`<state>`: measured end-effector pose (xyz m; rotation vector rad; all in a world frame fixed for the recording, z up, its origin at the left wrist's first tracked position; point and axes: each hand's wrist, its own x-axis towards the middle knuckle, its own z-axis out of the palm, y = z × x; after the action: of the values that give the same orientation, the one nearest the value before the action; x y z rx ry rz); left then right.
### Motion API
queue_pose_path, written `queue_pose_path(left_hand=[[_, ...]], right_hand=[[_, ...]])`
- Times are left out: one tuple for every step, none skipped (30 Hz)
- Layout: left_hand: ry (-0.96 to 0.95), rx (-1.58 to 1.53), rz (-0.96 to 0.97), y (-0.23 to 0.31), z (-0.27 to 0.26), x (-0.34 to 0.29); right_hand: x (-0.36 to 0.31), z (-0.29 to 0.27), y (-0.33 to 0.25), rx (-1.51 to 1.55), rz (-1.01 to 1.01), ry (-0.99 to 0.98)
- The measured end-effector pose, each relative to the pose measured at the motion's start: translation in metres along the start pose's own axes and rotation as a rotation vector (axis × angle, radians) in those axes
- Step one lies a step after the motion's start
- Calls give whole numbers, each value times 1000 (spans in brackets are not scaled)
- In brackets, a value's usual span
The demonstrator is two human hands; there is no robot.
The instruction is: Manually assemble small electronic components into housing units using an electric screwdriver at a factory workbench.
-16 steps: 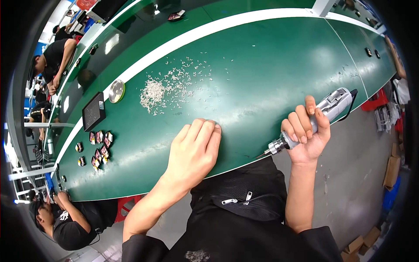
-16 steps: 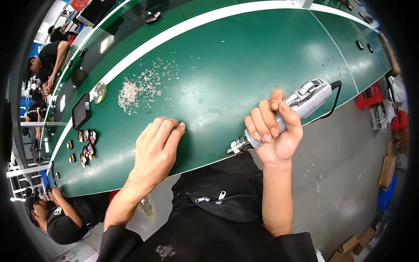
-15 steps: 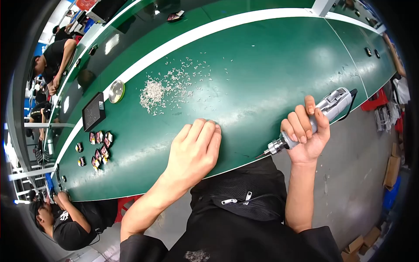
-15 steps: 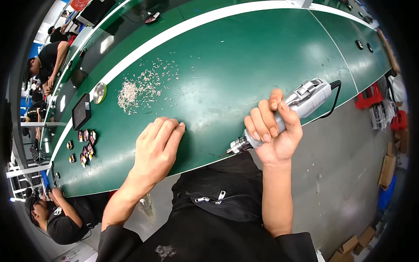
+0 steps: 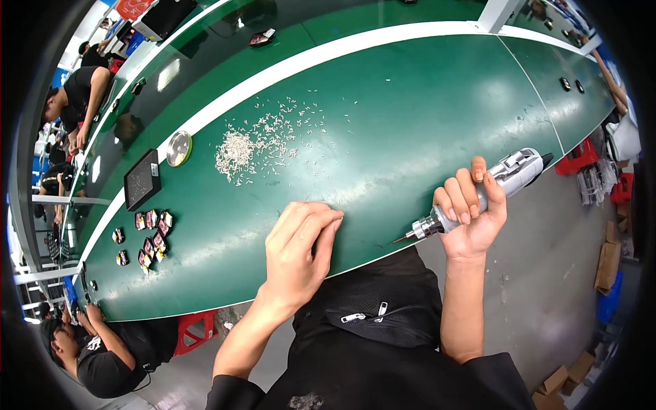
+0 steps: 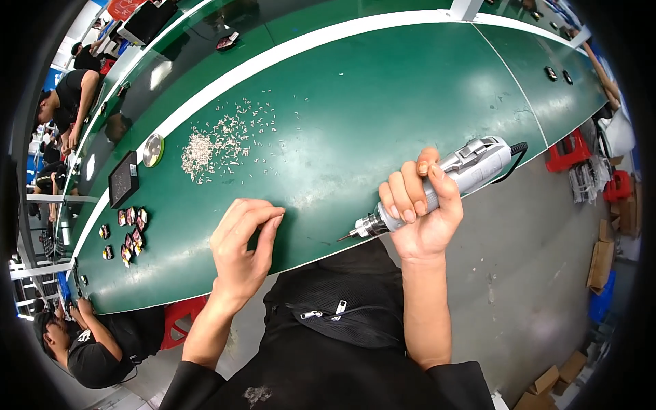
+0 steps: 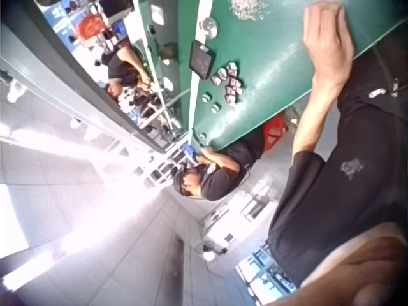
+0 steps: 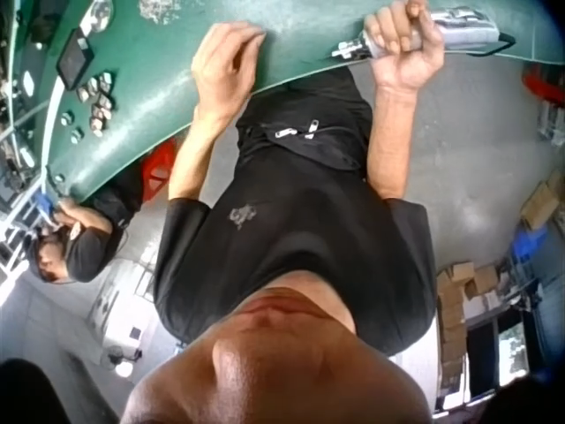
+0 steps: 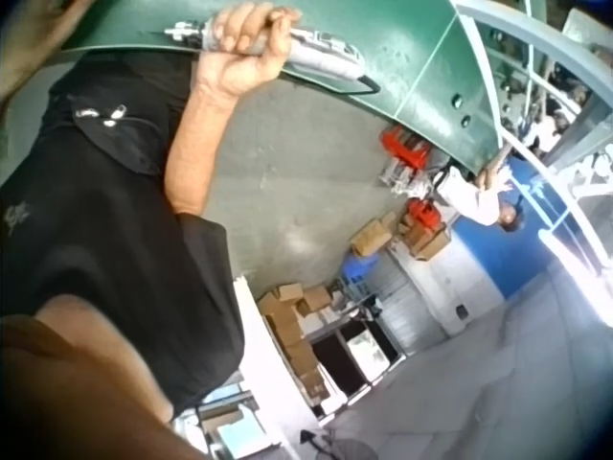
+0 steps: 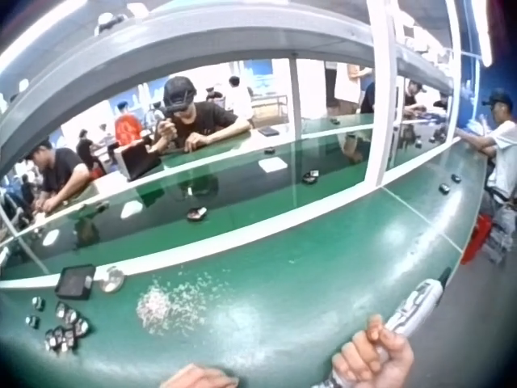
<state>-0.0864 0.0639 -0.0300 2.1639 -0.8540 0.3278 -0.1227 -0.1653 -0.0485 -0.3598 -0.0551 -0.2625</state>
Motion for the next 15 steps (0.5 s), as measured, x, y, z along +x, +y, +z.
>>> queue_pose_path(left_hand=[[10,-145,-120,7,-1,-4],[-11,-262,-214,14,-2,-7],[-13,-276,-225,20,0,-10],[5,-443,-344,27,-1,-14],[22,-614,-461,31,0,-16],[18,-764,-516,36,-1,-18],[16,-775,-525,38,-2,-20],[40,-886,-570,40,-3,-23],[66,-995,-613,41,-4,-25],[49,-1061,-623,39,0,-26],[42,-1065,-630,38,3,-26],[47,-1137,-616,38,6,-26],[59,-1213,-597,39,6,-28],[49,-1243,-583,40,5,-30],[48,-1250,-585,42,5,-31]], right_hand=[[-2,5,1,-8,-26,41],[-4,9,2,-5,-35,28],[-5,15,1,-18,-30,40],[-6,24,1,7,-43,-24],[-7,31,1,29,-61,-86],[-8,41,2,25,-80,-109],[-9,48,3,15,-76,-101],[-10,55,3,2,-82,-130],[-12,61,3,-9,-88,-163],[-13,59,1,-4,-93,-160],[-13,58,-1,-7,-95,-149],[-13,57,-2,-6,-113,-146],[-15,60,-1,-11,-129,-149],[-17,63,-1,-18,-128,-147],[-18,66,-1,-28,-144,-140]])
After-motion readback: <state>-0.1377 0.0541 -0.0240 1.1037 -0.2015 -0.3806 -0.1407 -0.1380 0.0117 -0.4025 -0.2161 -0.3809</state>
